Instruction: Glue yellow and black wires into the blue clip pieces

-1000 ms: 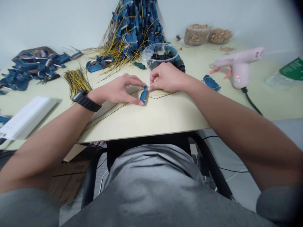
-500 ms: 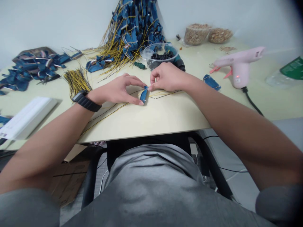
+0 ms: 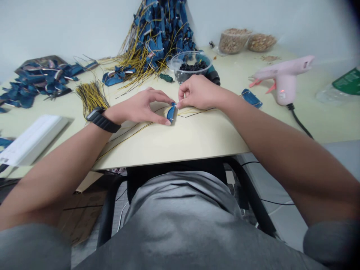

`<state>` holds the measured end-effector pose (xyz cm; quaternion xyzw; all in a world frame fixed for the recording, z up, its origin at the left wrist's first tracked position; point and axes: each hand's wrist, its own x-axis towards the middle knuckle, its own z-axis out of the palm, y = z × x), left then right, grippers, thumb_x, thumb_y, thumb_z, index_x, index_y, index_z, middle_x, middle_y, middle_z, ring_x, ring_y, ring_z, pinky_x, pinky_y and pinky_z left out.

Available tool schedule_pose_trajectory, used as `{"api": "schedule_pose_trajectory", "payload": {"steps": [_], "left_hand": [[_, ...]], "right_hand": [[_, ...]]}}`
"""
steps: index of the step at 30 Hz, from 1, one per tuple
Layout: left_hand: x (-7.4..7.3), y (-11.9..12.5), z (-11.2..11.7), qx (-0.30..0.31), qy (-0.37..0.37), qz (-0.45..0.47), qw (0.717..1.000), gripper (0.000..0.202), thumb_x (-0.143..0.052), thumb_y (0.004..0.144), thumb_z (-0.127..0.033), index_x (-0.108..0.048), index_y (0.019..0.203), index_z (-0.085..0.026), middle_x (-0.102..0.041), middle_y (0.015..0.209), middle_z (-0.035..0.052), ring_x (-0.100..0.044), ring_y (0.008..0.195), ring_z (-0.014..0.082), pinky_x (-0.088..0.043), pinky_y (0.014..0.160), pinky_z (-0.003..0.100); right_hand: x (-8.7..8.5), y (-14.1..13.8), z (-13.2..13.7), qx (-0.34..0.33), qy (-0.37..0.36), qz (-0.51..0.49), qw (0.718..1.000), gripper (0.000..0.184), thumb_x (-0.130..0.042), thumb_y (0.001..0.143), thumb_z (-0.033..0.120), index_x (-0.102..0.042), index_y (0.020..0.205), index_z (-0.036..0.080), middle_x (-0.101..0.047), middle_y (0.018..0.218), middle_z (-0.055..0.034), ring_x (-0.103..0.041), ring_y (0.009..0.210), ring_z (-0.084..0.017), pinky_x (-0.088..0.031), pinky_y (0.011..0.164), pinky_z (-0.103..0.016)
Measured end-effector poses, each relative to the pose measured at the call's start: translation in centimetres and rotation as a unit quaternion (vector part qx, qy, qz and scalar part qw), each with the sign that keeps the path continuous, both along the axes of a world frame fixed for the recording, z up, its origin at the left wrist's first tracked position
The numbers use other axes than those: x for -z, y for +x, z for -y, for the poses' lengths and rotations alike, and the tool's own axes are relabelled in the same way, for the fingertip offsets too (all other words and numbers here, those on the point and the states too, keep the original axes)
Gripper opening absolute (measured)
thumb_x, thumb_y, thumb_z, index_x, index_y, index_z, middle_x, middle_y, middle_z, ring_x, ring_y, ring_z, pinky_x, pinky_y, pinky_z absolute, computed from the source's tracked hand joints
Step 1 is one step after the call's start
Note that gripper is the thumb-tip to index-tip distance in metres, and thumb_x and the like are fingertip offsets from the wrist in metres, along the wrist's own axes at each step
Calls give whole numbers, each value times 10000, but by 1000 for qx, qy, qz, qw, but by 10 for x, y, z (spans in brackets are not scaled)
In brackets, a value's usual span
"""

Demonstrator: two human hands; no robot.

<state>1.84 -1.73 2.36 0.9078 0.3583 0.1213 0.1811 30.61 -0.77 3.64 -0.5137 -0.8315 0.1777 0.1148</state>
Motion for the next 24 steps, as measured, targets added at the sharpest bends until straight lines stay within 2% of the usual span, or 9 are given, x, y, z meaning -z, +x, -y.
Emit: {"api": "schedule_pose_trajectory", "payload": {"steps": [5,9,15,20,24], "left_hand": [[2,0,-2,3,-5,25,1000,986,-929,837,-1074,-982,1513,-359,-872,1623,96,-759,1509,413,-509,1425,534],[-2,1,0,0,-17,4,1000,1010,-915,850,-1076,-958,1553,-352,-870,1606,98,-771,1493,418,-535,1399,533],[-3,2,3,-1,-6,0,1000,964,-943,870,-1008,-943,1583,-359,-910,1562,95,-822,1418,401,-589,1294,508],[-1,2,3,-6,-25,6,1000,1030,-986,865,-970,-881,1639,-300,-905,1569,127,-836,1366,383,-619,1220,483],[2,1,0,9,-39,64,997,1026,-1049,790,-983,-871,1509,-274,-895,1546,141,-834,1343,368,-636,1203,471]], "right_hand": [[-1,1,1,1,-1,8,1000,236,-1027,1020,488,-962,1111,281,-874,1062,-83,-781,1012,-314,-552,903,-443],[-3,1,2,-5,-3,9,1000,251,-1027,1015,490,-962,1125,275,-869,1083,-92,-780,1026,-317,-554,905,-434],[-3,1,2,-5,-9,0,1000,228,-1038,1010,477,-960,1100,283,-869,1076,-84,-784,1015,-317,-549,908,-439],[-2,1,1,2,-6,1,1000,208,-1055,1014,448,-960,1087,278,-869,1056,-76,-774,985,-303,-528,897,-433],[-1,0,1,-6,-1,-5,1000,165,-1039,1021,350,-959,1104,232,-870,1086,-78,-745,986,-265,-510,896,-407]]}}
